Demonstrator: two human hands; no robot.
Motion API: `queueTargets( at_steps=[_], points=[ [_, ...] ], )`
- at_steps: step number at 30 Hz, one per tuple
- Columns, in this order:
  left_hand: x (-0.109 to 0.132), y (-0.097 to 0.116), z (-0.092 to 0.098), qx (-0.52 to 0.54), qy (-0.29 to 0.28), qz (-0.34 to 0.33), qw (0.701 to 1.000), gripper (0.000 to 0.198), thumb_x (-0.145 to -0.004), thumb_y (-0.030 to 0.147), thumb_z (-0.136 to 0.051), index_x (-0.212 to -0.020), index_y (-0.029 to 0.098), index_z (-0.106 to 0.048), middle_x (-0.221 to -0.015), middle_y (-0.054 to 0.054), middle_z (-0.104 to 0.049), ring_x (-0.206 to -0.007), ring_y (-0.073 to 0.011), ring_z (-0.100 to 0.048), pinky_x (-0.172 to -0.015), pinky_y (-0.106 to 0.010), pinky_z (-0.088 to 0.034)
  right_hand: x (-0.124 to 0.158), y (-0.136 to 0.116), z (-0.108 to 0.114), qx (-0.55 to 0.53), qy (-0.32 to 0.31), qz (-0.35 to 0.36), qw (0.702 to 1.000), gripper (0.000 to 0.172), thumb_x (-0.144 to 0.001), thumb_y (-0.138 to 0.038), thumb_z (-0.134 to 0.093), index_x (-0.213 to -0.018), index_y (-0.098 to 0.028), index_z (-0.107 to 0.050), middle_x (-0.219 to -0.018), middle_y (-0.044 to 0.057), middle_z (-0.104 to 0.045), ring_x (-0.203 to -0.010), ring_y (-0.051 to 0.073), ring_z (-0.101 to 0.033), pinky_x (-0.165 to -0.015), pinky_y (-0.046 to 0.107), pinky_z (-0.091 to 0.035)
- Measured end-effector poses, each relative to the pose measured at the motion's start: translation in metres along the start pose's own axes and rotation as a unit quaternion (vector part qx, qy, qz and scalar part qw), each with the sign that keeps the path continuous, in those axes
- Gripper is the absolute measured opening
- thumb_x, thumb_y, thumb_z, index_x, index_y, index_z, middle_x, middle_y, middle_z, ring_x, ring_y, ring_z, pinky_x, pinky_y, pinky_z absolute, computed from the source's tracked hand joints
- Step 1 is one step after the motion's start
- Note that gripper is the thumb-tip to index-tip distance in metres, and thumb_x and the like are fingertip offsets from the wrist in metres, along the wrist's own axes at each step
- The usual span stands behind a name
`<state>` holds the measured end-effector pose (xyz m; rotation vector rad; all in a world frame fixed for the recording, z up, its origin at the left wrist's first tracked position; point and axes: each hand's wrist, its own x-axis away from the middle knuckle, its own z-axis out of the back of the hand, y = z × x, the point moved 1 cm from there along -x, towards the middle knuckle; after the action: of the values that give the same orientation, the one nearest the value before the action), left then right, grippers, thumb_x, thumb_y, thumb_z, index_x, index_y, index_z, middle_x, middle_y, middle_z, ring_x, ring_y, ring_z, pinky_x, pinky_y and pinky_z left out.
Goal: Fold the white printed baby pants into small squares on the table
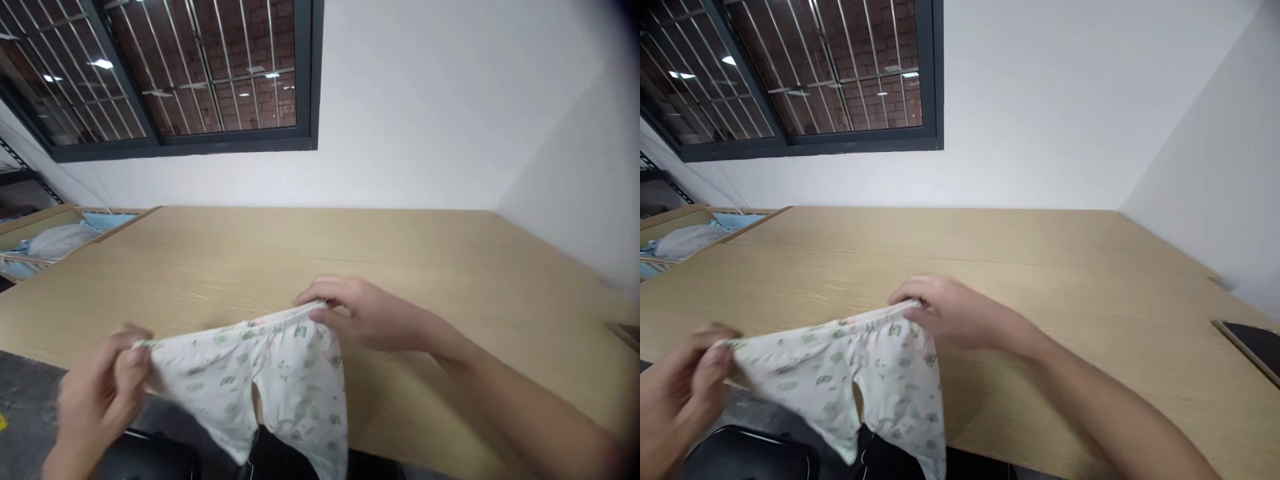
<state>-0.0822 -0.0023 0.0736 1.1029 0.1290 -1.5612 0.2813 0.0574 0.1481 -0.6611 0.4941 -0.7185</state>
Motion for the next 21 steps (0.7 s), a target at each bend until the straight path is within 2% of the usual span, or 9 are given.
queueTargets(
  at_steps=[2,5,8,11,14,17,21],
  points=[
    [-0.025,0.001,-0.033,0.041,-0.084,0.001,0.996,0.032,-0.092,0.052,-0.045,-0.076,0.028,-0.059,-0.075,0.003,-0.065,-0.067,-0.0129,-0.06,-0.063,-0.025,-0.049,0.001,0.024,0.013,0.014,0.061,-0.053,0.997,0.027,-0.091,-0.038,-0.061,-0.111,-0.025,-0.074,-0.104,0.008,-0.072,-0.094,0.025,-0.067,-0.082,0.039,-0.054],
    [-0.058,-0.002,-0.089,0.062,-0.183,0.026,0.981,0.038,-0.093,0.057,-0.044,-0.085,0.024,-0.061,-0.08,0.0,-0.065,-0.073,-0.0127,-0.058,-0.061,-0.022,-0.043,-0.002,0.07,0.023,0.02,0.132,-0.092,0.987,0.026,-0.084,-0.042,-0.068,-0.1,-0.022,-0.074,-0.086,0.006,-0.07,-0.08,0.022,-0.065,-0.073,0.036,-0.053],
    [-0.078,-0.01,-0.143,0.07,-0.272,0.027,0.959,0.042,-0.092,0.06,-0.046,-0.089,0.022,-0.064,-0.081,0.0,-0.066,-0.073,-0.0129,-0.056,-0.065,-0.022,-0.043,-0.009,0.119,0.024,0.019,0.168,-0.115,0.979,0.023,-0.08,-0.039,-0.071,-0.092,-0.019,-0.073,-0.08,0.005,-0.068,-0.074,0.019,-0.063,-0.068,0.032,-0.051],
    [-0.088,-0.019,-0.187,0.056,-0.339,0.004,0.939,0.043,-0.092,0.06,-0.047,-0.088,0.022,-0.067,-0.081,-0.001,-0.069,-0.072,-0.0132,-0.056,-0.068,-0.023,-0.041,-0.017,0.165,0.022,0.033,0.181,-0.143,0.973,0.018,-0.081,-0.032,-0.069,-0.091,-0.017,-0.072,-0.08,0.005,-0.068,-0.073,0.019,-0.063,-0.067,0.03,-0.049],
    [-0.097,-0.026,-0.22,0.034,-0.348,-0.006,0.937,0.044,-0.094,0.057,-0.043,-0.085,0.021,-0.066,-0.081,-0.002,-0.069,-0.071,-0.0136,-0.056,-0.069,-0.024,-0.04,-0.028,0.202,0.019,0.081,0.182,-0.151,0.968,0.014,-0.087,-0.022,-0.061,-0.094,-0.015,-0.071,-0.087,0.007,-0.071,-0.078,0.019,-0.064,-0.073,0.031,-0.048],
    [-0.106,-0.032,-0.249,0.019,-0.337,-0.004,0.941,0.04,-0.096,0.05,-0.042,-0.086,0.02,-0.067,-0.081,-0.003,-0.068,-0.072,-0.0139,-0.055,-0.071,-0.025,-0.039,-0.044,0.231,0.013,0.135,0.196,-0.13,0.963,0.021,-0.091,-0.012,-0.051,-0.098,-0.014,-0.071,-0.096,0.01,-0.071,-0.088,0.021,-0.064,-0.084,0.034,-0.047],
    [-0.116,-0.041,-0.284,-0.005,-0.31,0.003,0.951,0.034,-0.097,0.039,-0.042,-0.09,0.018,-0.068,-0.092,-0.007,-0.069,-0.084,-0.0152,-0.058,-0.081,-0.025,-0.042,-0.067,0.262,0.002,0.209,0.2,-0.123,0.949,0.026,-0.095,-0.007,-0.045,-0.105,-0.013,-0.069,-0.107,0.013,-0.068,-0.102,0.022,-0.06,-0.093,0.035,-0.045]
  ],
)
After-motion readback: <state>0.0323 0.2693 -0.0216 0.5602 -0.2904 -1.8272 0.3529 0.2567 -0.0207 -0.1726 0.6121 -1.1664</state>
